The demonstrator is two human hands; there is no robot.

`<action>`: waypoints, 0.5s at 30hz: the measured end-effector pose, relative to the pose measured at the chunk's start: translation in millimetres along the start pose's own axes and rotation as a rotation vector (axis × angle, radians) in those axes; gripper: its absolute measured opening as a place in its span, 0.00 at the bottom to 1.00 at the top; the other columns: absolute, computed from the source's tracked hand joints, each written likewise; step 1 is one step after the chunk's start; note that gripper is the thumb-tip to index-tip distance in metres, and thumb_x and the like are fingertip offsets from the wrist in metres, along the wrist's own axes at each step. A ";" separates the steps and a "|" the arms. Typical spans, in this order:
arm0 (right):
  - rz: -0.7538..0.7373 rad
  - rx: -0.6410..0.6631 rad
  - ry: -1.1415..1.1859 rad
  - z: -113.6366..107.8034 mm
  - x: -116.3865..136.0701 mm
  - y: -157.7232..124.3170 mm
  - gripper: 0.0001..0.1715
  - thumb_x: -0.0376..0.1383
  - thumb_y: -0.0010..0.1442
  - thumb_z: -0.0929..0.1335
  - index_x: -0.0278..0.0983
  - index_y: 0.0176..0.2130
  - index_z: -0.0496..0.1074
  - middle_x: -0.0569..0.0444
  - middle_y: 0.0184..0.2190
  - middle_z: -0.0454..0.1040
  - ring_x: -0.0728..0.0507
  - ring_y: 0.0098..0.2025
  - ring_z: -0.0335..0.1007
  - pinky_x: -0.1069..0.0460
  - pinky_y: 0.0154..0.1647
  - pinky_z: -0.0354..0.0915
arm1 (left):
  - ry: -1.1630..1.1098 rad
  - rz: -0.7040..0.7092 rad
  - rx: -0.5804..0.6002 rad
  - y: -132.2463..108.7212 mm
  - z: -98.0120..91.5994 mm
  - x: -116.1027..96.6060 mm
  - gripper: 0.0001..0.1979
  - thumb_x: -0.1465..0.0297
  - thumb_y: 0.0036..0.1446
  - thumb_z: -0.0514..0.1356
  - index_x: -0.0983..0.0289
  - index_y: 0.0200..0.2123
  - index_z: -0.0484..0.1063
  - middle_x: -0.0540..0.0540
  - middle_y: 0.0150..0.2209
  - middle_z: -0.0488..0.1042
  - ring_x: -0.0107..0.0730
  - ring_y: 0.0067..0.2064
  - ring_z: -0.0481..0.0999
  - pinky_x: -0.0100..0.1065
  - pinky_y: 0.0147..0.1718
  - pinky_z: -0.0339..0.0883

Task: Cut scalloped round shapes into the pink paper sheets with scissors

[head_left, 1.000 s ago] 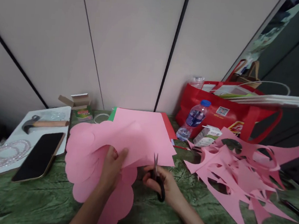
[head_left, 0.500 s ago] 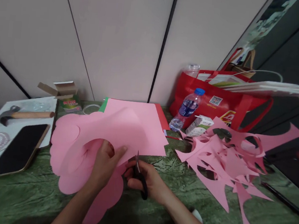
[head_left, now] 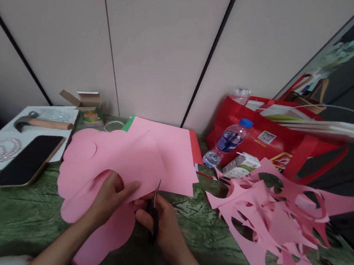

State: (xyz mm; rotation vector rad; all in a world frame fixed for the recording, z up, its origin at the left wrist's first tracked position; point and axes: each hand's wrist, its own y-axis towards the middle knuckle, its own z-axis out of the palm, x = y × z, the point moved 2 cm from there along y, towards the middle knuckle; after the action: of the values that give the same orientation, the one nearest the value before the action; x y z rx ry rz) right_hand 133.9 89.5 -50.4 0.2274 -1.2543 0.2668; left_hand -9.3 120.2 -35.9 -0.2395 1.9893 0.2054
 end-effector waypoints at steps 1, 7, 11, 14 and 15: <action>0.000 0.016 0.030 1.9 -0.6 -0.6 0.18 0.42 0.45 0.74 0.36 0.33 0.69 0.55 0.29 0.68 0.48 0.30 0.62 0.53 0.33 0.60 | -0.014 -0.004 0.003 -0.1 -0.2 0.4 0.22 0.57 0.39 0.63 0.59 0.16 0.52 0.41 0.15 0.52 0.22 0.17 0.53 0.28 0.14 0.47; 0.039 0.011 0.063 5.6 -3.5 -4.2 0.19 0.37 0.41 0.76 0.35 0.33 0.69 0.57 0.27 0.66 0.49 0.28 0.59 0.55 0.31 0.57 | -0.152 -0.054 0.193 -2.0 5.6 7.7 0.20 0.58 0.46 0.61 0.58 0.19 0.50 0.42 0.12 0.59 0.27 0.16 0.63 0.28 0.15 0.52; 0.037 0.015 0.087 3.8 -3.8 -6.7 0.17 0.37 0.43 0.75 0.35 0.32 0.69 0.57 0.28 0.66 0.50 0.28 0.59 0.55 0.31 0.58 | -0.086 -0.006 0.112 -0.9 5.5 14.6 0.22 0.58 0.43 0.63 0.59 0.18 0.51 0.41 0.13 0.55 0.23 0.15 0.59 0.27 0.14 0.50; 0.042 0.002 0.103 1.6 -6.7 -8.0 0.18 0.37 0.43 0.75 0.35 0.34 0.69 0.55 0.30 0.68 0.49 0.29 0.61 0.54 0.31 0.59 | -0.002 0.028 0.051 0.4 4.1 17.2 0.22 0.57 0.42 0.63 0.60 0.17 0.52 0.41 0.14 0.53 0.21 0.16 0.55 0.27 0.14 0.48; 0.052 -0.005 0.107 0.9 -8.1 -8.3 0.20 0.37 0.42 0.76 0.35 0.35 0.69 0.55 0.31 0.69 0.49 0.29 0.61 0.54 0.31 0.59 | -0.003 0.023 0.061 0.6 4.3 17.5 0.22 0.57 0.43 0.63 0.60 0.17 0.52 0.41 0.14 0.53 0.22 0.16 0.54 0.27 0.14 0.48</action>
State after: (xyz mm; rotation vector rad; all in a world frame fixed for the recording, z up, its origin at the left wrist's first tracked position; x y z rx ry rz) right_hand 133.4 80.8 -58.0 0.1740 -1.1563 0.3169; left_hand -12.9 120.5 -53.5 -0.1770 1.9930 0.1593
